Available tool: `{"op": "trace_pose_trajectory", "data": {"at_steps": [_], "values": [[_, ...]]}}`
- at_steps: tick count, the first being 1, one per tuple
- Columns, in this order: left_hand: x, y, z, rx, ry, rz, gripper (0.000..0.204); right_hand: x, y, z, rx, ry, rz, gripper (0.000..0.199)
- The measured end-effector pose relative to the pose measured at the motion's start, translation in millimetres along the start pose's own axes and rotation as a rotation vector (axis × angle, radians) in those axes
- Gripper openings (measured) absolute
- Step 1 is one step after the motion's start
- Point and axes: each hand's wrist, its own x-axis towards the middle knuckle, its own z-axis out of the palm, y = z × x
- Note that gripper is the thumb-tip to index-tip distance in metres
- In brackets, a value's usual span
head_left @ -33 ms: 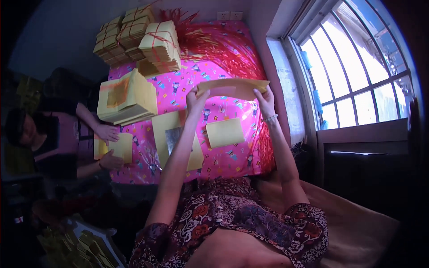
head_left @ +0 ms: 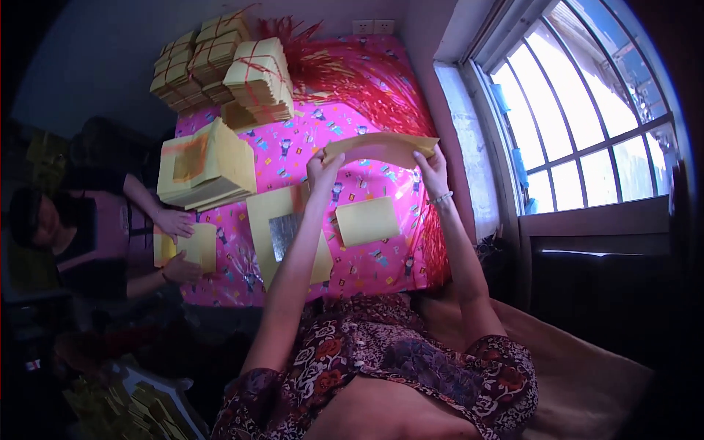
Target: Counting and bundling sheets of joss paper using red string.
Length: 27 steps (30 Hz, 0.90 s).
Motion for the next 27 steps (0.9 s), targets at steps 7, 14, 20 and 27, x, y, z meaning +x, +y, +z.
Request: {"op": "trace_pose_trajectory", "data": {"at_steps": [7,14,20,27], "values": [[-11,-87,23,-0.233,0.169,-0.101,0.030,-26,68,-29,-0.148,-0.044,0.170,0.018],[-13,-104,21,0.024,0.298,0.058,0.020,-27,87,-36,-0.141,-0.064,0.277,0.021],[-13,-92,27,0.211,0.274,0.266,0.035,-23,96,-37,-0.040,-0.006,0.281,0.020],[-16,-94,31,0.052,0.349,0.161,0.026,-23,108,-39,-0.053,0.038,0.355,0.026]]}}
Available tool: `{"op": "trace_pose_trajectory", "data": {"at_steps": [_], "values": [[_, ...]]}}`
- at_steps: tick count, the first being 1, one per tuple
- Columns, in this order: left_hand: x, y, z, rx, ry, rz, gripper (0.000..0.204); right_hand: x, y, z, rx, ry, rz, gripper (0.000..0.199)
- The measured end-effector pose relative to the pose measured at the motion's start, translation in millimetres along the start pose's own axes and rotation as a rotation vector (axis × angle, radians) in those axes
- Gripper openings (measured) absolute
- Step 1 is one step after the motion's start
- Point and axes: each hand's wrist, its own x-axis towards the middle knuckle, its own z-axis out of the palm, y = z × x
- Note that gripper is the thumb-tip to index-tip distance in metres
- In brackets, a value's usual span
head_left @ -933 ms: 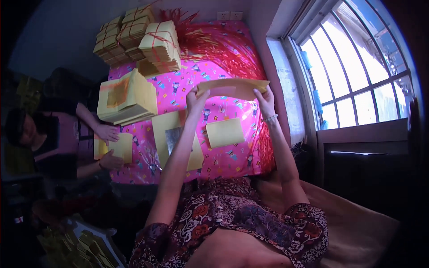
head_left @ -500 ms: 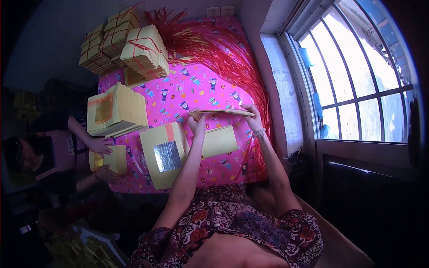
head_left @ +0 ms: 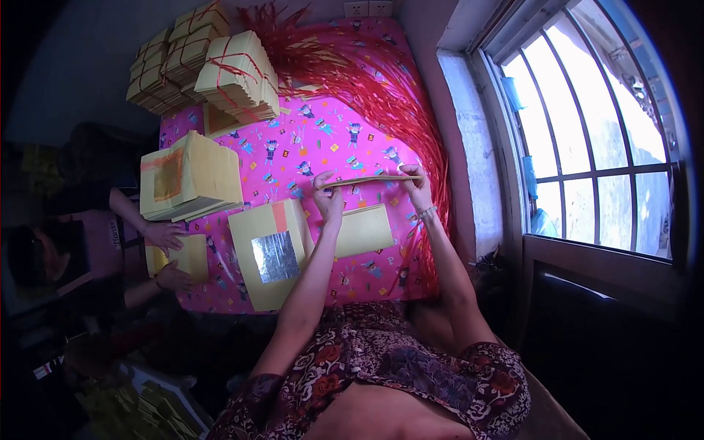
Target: Counting and bundling sheets of joss paper using red string.
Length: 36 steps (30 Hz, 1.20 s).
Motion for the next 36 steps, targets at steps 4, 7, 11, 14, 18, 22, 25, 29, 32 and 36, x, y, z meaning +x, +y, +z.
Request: {"op": "trace_pose_trajectory", "data": {"at_steps": [4,7,11,14,18,22,25,29,32,36], "values": [[-3,5,2,0.085,-0.048,-0.029,0.019,-2,9,4,0.069,0.004,-0.039,0.029],[4,-5,-4,0.075,0.013,-0.039,0.016,2,0,13,0.104,-0.059,-0.062,0.026],[-3,3,6,0.008,-0.035,-0.272,0.021,6,11,-2,0.018,0.015,0.009,0.022],[4,-22,4,0.116,-0.064,-0.027,0.024,8,15,4,0.027,-0.001,-0.060,0.025],[7,-26,0,0.209,-0.073,-0.046,0.028,12,10,11,0.026,0.014,-0.042,0.027],[7,-15,-1,0.150,-0.031,-0.094,0.030,15,-21,21,-0.179,0.028,-0.237,0.022],[-1,6,1,0.128,-0.120,-0.122,0.033,16,-60,7,-0.272,0.018,-0.191,0.021],[-12,72,-11,-0.032,-0.190,-0.144,0.048,21,-125,-11,-0.463,-0.223,-0.095,0.030],[-11,117,-29,0.208,-0.152,0.120,0.062,12,-172,-10,-0.357,-0.476,0.042,0.037],[2,147,-39,0.562,-0.438,0.404,0.070,2,-212,1,-0.470,-0.765,0.164,0.038]]}}
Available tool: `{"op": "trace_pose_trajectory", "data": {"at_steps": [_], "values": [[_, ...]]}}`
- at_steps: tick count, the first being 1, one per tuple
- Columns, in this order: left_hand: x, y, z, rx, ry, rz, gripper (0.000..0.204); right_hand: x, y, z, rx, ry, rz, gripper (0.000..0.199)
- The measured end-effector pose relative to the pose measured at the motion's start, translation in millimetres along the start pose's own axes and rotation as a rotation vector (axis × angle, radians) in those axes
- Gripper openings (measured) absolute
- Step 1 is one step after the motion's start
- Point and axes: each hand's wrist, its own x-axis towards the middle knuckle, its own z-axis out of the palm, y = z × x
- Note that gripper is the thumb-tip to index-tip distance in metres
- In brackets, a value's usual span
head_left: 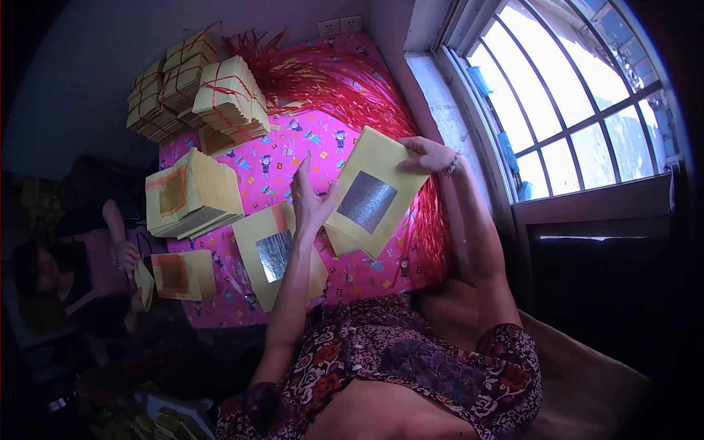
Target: Counting and bundling sheets of joss paper using red string.
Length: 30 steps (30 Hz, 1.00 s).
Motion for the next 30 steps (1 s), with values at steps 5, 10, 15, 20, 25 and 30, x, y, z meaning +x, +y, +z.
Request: {"op": "trace_pose_trajectory", "data": {"at_steps": [5,10,15,20,25,30], "values": [[-2,-2,7,-0.644,-0.566,-0.177,0.050,12,-10,9,-0.050,-0.105,0.032,0.039],[-34,-26,8,-0.791,-0.301,-0.375,0.047,-2,-10,36,0.291,0.088,0.061,0.045],[-53,0,7,-0.363,0.018,-0.211,0.077,-12,27,126,0.462,0.313,-0.283,0.059],[-68,15,4,-0.139,-0.062,0.040,0.051,-8,35,205,0.074,0.659,-0.353,0.080],[-80,18,1,-0.493,-0.200,-0.176,0.030,-16,26,231,-0.273,0.800,-0.360,0.083],[-91,22,-1,-0.706,-0.131,-0.372,0.030,-20,25,241,-0.195,0.722,-0.372,0.083]]}}
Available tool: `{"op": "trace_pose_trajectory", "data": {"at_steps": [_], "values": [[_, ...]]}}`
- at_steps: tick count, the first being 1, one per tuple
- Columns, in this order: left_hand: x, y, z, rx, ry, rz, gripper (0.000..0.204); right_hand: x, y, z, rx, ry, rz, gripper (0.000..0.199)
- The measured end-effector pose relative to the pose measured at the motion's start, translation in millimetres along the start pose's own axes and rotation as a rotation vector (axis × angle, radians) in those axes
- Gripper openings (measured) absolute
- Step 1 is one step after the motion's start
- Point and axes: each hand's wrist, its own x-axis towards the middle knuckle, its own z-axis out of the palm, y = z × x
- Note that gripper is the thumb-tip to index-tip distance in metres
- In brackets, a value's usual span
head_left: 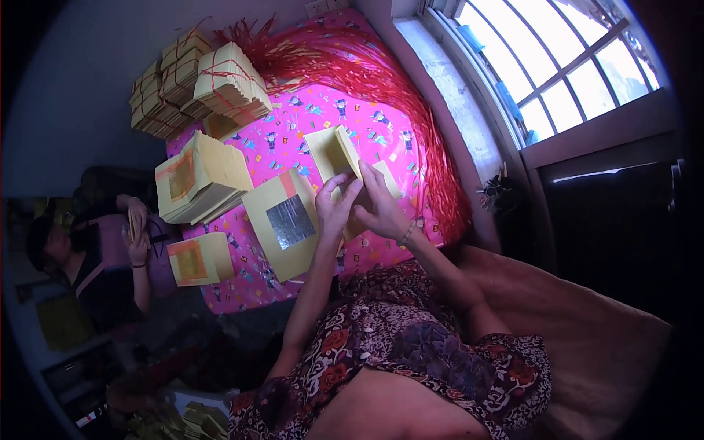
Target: Counting and bundling sheets of joss paper using red string.
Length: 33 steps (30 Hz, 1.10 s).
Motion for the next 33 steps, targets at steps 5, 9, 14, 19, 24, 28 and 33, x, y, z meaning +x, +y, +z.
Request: {"op": "trace_pose_trajectory", "data": {"at_steps": [5,9,14,19,24,28,33], "values": [[-7,5,-8,-0.026,-0.027,-0.114,0.026,-7,-6,9,0.063,0.007,0.001,0.081],[-10,5,-10,-0.044,0.040,-0.151,0.023,-7,-9,8,0.105,-0.003,0.010,0.082],[-10,8,-10,-0.016,0.050,-0.134,0.021,-6,-11,9,0.124,0.004,0.031,0.083],[-11,11,-10,-0.025,0.038,-0.112,0.020,-6,-18,8,0.163,0.002,0.064,0.084],[-10,3,-11,-0.009,0.061,-0.096,0.021,-5,-13,9,0.138,0.009,0.017,0.084],[-9,-3,-10,-0.001,0.079,-0.094,0.022,-6,-11,9,0.138,0.003,0.019,0.084],[-11,1,-9,-0.005,0.074,-0.089,0.022,-6,-13,8,0.146,-0.003,0.019,0.084]]}}
